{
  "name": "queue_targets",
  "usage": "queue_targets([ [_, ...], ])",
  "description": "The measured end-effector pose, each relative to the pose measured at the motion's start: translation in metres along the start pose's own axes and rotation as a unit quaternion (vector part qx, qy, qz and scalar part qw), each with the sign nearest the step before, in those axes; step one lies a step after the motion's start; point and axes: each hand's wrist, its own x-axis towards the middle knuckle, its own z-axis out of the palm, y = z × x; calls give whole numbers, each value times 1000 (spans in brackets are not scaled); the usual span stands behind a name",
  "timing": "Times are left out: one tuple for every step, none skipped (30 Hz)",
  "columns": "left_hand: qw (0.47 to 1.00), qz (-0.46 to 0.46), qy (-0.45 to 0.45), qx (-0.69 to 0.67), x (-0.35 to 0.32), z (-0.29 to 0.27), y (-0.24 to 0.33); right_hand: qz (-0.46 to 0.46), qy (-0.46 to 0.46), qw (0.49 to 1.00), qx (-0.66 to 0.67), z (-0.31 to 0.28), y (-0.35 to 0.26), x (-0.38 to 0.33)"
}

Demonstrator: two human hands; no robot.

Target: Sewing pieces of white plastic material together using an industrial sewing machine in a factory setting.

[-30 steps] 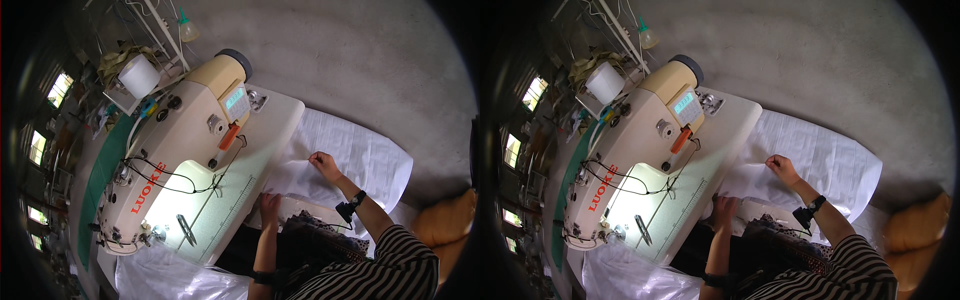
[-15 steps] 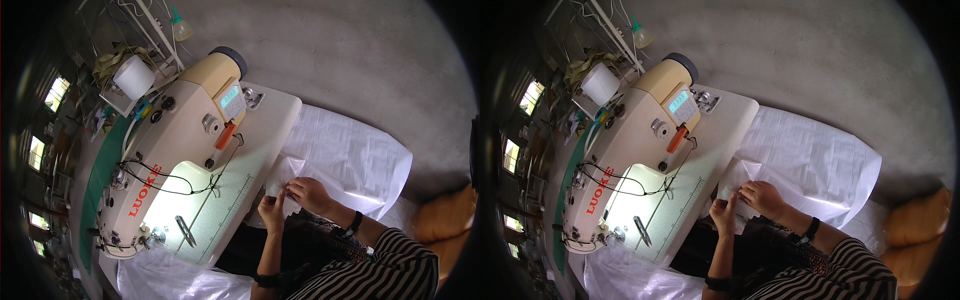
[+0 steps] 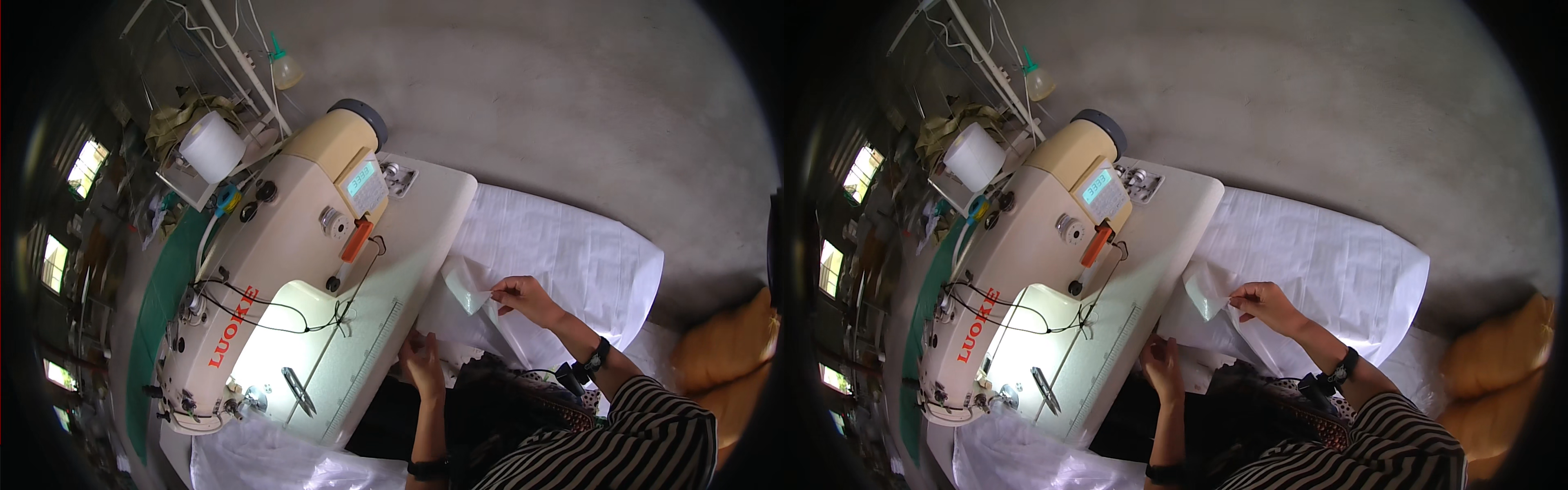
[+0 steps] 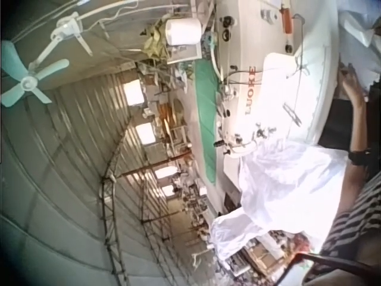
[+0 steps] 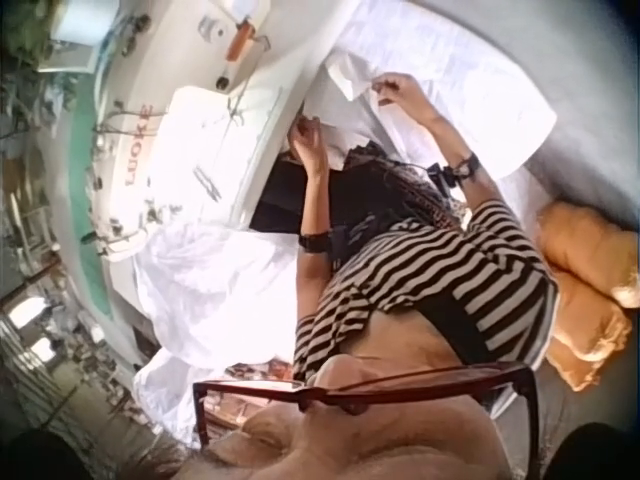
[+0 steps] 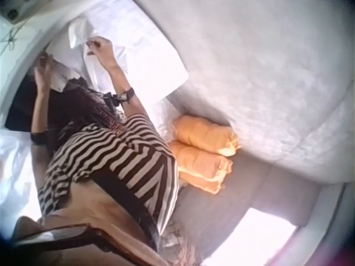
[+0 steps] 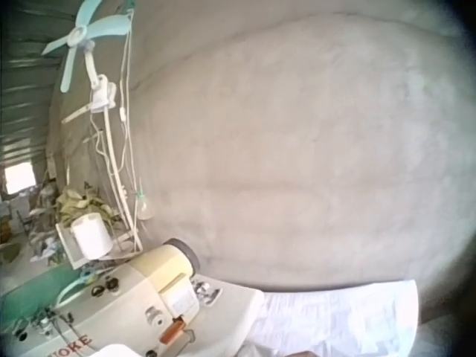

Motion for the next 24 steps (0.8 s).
queue_targets([
  [997, 70, 13, 6, -2, 1, 5, 15, 4, 1000, -3, 0, 0, -1],
  [998, 52, -4, -26, -11, 4, 12, 8, -9, 1000, 10, 1, 0, -2],
  [994, 64, -73, 46, -14, 5, 19, 8, -31, 999, 18, 3, -2, -5],
  [987, 129, -97, 23, -19, 12, 27, 5, -45, 999, 21, 7, -5, -7],
  [979, 164, -122, 18, -23, 18, 34, -6, -30, 999, 27, 11, -9, -11],
  [973, 198, -103, 58, -26, 24, 41, -1, -38, 999, 23, 14, -13, -15],
  [976, 199, -77, 44, -26, 28, 46, -14, -56, 998, 27, 18, -15, -19],
  [965, 222, -79, 113, -25, 32, 49, -38, -45, 998, 27, 20, -14, -22],
  [953, 240, -62, 177, -24, 35, 50, -5, -36, 999, 9, 20, -9, -22],
  [960, 227, -61, 152, -21, 37, 48, -20, -14, 999, 34, 17, 0, -22],
  [957, 236, -83, 147, -20, 38, 45, -60, -21, 996, 70, 9, 14, -19],
  [981, 167, -97, -24, -18, 38, 40, -22, 57, 994, 90, -6, 31, -15],
  [969, 106, -136, -174, -18, 37, 33, -23, 84, 988, 131, -27, 51, -11],
  [914, -27, -137, -381, -19, 34, 26, -8, 140, 980, 139, -62, 69, -3],
  [838, -116, -144, -513, -16, 25, 17, -2, 195, 944, 265, -104, 84, 6],
  [825, -171, -128, -523, -20, 21, 10, -42, 294, 925, 239, -155, 97, 2],
  [805, -183, -116, -552, -21, 15, 2, -46, 391, 878, 273, -210, 101, -3],
  [807, -247, -108, -525, -24, 10, -5, -40, 496, 825, 269, -259, 102, -19],
  [799, -257, -134, -526, -28, 4, -12, -56, 597, 775, 200, -306, 95, -38],
  [783, -312, -119, -525, -29, 1, -18, -60, 699, 710, 68, -341, 81, -61],
  [789, -311, -105, -520, -32, 0, -22, -60, 778, 618, -100, -361, 63, -81],
  [778, -335, -136, -514, -35, 2, -25, -68, 815, 541, -195, -364, 41, -94],
  [760, -339, -188, -522, -38, 6, -28, -136, 752, 560, -321, -345, 26, -97],
  [751, -335, -219, -525, -43, 12, -28, -213, 680, 551, -434, -316, 9, -95],
])
